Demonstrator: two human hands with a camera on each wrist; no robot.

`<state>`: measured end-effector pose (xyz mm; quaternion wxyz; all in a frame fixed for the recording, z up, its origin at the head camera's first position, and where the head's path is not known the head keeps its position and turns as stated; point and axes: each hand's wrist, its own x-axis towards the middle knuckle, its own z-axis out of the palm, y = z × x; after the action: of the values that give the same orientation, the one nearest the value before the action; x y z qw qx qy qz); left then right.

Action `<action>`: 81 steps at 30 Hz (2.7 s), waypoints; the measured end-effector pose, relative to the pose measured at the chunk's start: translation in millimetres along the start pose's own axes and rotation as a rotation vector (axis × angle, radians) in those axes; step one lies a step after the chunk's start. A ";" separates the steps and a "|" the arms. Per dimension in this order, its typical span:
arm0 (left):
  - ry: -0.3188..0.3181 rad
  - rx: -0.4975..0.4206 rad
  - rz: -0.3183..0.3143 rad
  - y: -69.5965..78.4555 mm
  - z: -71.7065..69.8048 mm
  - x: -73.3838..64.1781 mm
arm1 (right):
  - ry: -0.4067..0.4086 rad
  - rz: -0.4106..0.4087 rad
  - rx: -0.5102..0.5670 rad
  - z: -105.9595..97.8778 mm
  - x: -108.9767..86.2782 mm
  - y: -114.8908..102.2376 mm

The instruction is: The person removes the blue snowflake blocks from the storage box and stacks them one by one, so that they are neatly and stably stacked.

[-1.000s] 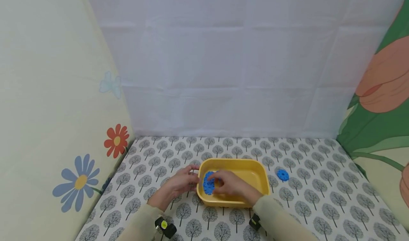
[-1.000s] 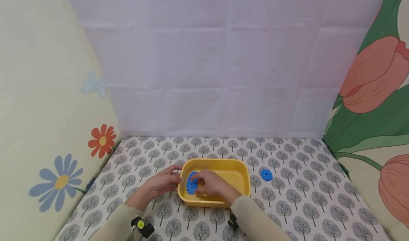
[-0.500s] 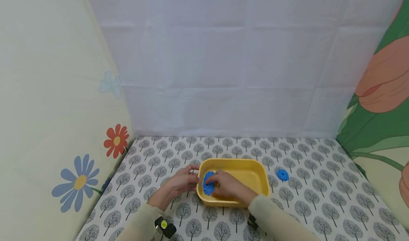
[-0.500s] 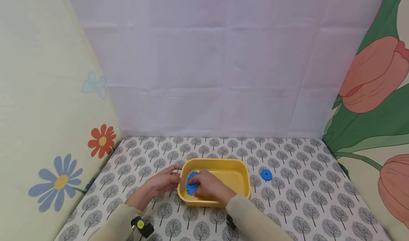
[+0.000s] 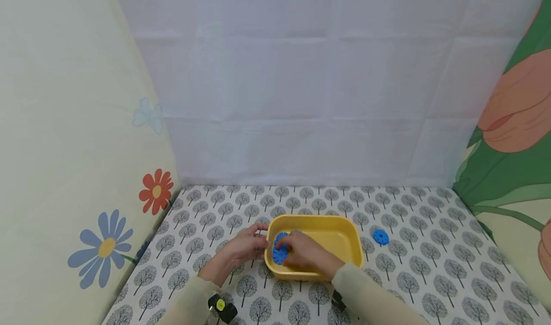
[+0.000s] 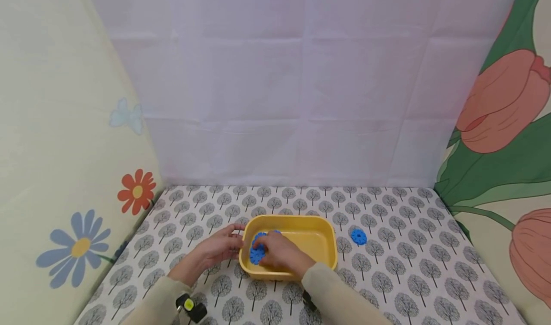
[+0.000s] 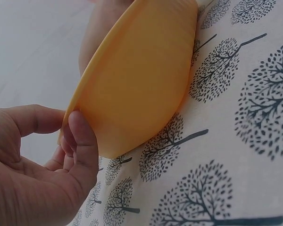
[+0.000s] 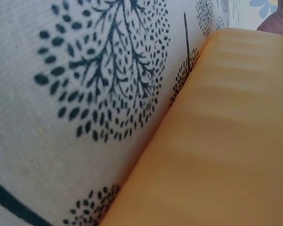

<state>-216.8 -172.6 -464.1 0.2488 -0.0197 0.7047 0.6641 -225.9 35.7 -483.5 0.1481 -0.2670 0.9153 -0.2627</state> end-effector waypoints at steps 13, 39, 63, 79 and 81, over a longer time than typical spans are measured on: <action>-0.006 0.009 0.012 -1.0 -0.4 -0.1 | 0.011 -0.019 0.034 2.1 1.3 0.2; 0.002 0.009 0.012 -3.4 -1.3 -0.3 | -0.012 -0.059 -0.056 1.3 -1.1 0.5; 0.004 0.011 0.016 -2.1 -1.4 -0.5 | 0.146 -0.083 0.083 -15.8 -17.3 6.5; 0.036 0.008 0.004 -1.8 0.2 1.5 | 0.310 -0.122 0.116 -39.8 -49.2 34.0; 0.038 0.009 0.001 -2.3 0.0 1.6 | 0.327 -0.131 0.130 -41.0 -52.7 38.3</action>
<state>-217.4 -172.4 -466.8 0.2352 -0.0306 0.7123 0.6606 -215.6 109.6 -464.5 -0.0031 -0.2696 0.8890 -0.3701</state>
